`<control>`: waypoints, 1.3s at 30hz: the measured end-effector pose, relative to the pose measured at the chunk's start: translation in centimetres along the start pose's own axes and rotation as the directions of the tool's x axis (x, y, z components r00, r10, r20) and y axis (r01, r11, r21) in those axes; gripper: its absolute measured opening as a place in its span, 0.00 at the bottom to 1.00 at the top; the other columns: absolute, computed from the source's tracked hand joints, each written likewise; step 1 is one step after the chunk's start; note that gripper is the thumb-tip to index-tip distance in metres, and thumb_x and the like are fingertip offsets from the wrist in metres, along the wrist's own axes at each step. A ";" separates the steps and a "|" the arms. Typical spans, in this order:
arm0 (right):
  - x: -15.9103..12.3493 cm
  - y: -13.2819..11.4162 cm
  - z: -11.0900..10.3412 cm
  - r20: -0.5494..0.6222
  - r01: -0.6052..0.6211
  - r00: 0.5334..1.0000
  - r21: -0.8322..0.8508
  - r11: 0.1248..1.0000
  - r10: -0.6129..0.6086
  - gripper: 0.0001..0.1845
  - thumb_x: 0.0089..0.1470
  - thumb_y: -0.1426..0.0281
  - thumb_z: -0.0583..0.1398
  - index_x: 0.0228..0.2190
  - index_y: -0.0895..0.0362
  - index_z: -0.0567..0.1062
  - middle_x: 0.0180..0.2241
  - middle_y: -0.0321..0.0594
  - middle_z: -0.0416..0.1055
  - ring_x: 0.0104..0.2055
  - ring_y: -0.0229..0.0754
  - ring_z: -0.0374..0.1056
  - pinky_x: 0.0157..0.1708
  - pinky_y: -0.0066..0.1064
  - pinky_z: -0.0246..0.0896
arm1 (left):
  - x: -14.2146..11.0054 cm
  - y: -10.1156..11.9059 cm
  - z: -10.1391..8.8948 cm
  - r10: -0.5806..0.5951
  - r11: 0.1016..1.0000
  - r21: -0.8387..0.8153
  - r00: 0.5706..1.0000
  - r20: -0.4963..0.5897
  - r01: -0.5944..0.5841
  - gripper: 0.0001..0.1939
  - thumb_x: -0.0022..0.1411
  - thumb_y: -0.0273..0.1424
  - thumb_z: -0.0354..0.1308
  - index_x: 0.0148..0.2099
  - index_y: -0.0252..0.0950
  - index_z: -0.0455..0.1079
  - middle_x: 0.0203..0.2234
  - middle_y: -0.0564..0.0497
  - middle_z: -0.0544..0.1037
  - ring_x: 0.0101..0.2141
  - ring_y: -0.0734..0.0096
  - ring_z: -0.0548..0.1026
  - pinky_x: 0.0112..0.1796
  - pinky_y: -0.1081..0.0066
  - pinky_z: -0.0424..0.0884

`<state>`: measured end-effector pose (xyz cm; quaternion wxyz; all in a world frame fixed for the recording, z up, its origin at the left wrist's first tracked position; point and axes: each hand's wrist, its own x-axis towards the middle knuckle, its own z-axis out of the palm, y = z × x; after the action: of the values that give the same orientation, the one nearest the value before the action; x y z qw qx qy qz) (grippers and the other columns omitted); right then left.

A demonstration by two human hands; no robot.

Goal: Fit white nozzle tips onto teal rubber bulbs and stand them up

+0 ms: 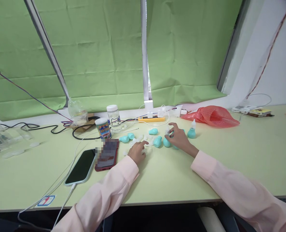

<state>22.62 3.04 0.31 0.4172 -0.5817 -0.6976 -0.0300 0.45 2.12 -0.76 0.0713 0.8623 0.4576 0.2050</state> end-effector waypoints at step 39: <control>-4.9 -5.4 1.0 0.064 0.360 0.899 0.456 0.814 -0.434 0.12 0.46 0.69 0.54 0.36 0.56 0.68 0.26 0.40 0.66 0.25 0.35 0.62 0.23 0.27 0.62 | 0.2 0.9 -3.2 -0.184 0.619 -0.727 0.955 0.234 0.297 0.16 0.48 0.37 0.52 0.38 0.31 0.62 0.24 0.46 0.74 0.22 0.71 0.72 0.27 0.69 0.67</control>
<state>17.43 -2.01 -1.03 0.4608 -0.3158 -0.8248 0.0873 -0.07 1.57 2.50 0.4806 0.6967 0.4362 0.3056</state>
